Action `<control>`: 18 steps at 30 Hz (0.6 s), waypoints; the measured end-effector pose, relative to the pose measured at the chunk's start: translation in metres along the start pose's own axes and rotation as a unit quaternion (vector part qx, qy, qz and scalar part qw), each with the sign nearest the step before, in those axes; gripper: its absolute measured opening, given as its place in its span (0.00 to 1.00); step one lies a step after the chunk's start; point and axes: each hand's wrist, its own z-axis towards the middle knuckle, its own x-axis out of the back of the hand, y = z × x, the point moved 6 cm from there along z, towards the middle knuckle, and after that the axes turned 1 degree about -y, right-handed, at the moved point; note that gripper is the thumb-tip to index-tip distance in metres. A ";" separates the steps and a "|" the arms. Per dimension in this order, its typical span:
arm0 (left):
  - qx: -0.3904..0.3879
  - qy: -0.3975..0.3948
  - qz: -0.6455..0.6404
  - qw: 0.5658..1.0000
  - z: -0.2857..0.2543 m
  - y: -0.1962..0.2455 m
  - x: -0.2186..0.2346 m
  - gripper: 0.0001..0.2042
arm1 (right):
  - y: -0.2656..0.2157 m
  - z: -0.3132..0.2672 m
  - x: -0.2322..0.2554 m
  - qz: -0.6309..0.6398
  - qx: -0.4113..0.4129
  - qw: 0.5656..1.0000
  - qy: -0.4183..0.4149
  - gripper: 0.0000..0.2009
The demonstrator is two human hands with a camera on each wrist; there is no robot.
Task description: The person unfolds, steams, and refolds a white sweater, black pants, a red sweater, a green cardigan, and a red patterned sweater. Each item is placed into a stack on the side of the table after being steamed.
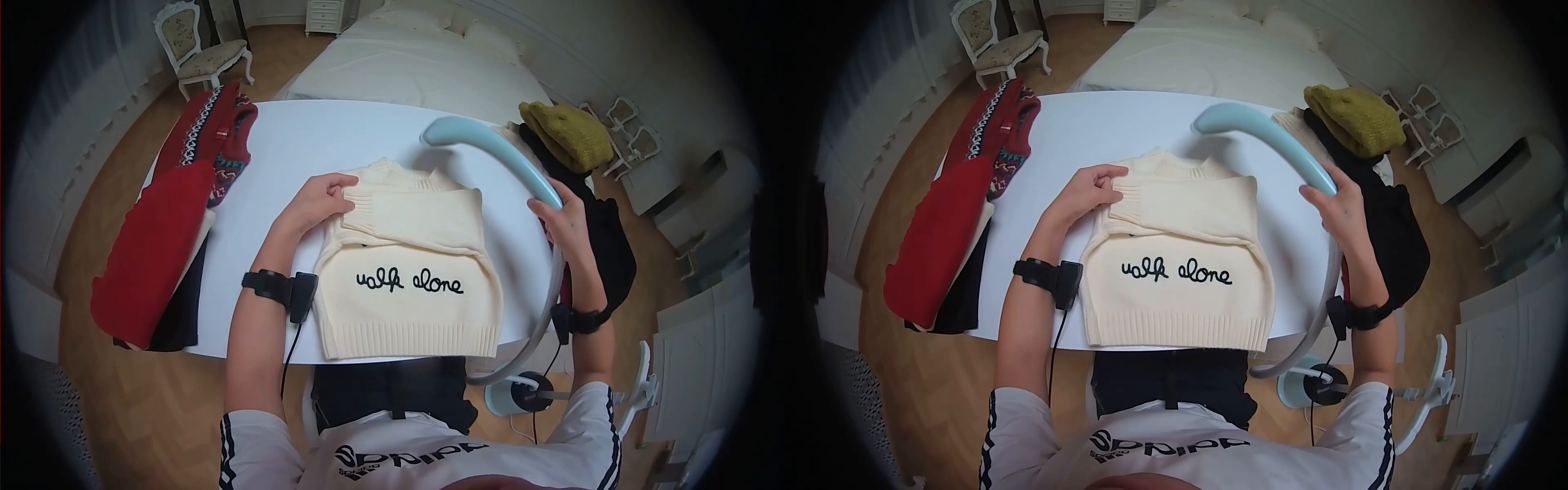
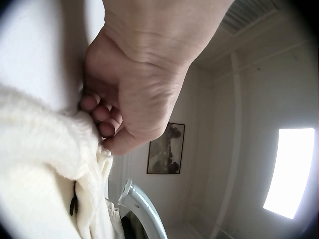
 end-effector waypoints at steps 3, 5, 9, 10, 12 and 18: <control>0.000 0.002 0.003 1.000 0.001 -0.002 -0.001 0.30 | 0.007 0.042 -0.006 -0.003 -0.015 0.999 0.047 0.27; -0.007 0.006 0.000 1.000 0.001 -0.002 0.000 0.30 | 0.020 0.080 -0.016 -0.009 0.035 0.995 0.097 0.30; -0.013 0.013 0.004 1.000 -0.001 0.000 0.000 0.29 | 0.058 0.152 -0.054 -0.019 0.052 0.993 0.108 0.30; -0.013 0.009 0.006 1.000 -0.001 0.001 0.000 0.29 | 0.059 0.158 -0.061 -0.026 0.058 0.992 0.108 0.29; -0.014 0.014 0.011 1.000 -0.001 0.000 0.001 0.29 | 0.069 0.176 -0.079 -0.026 0.071 0.992 0.106 0.29; -0.010 0.000 -0.016 1.000 -0.002 0.001 0.000 0.28 | 0.112 0.197 -0.102 -0.074 0.147 0.977 0.139 0.28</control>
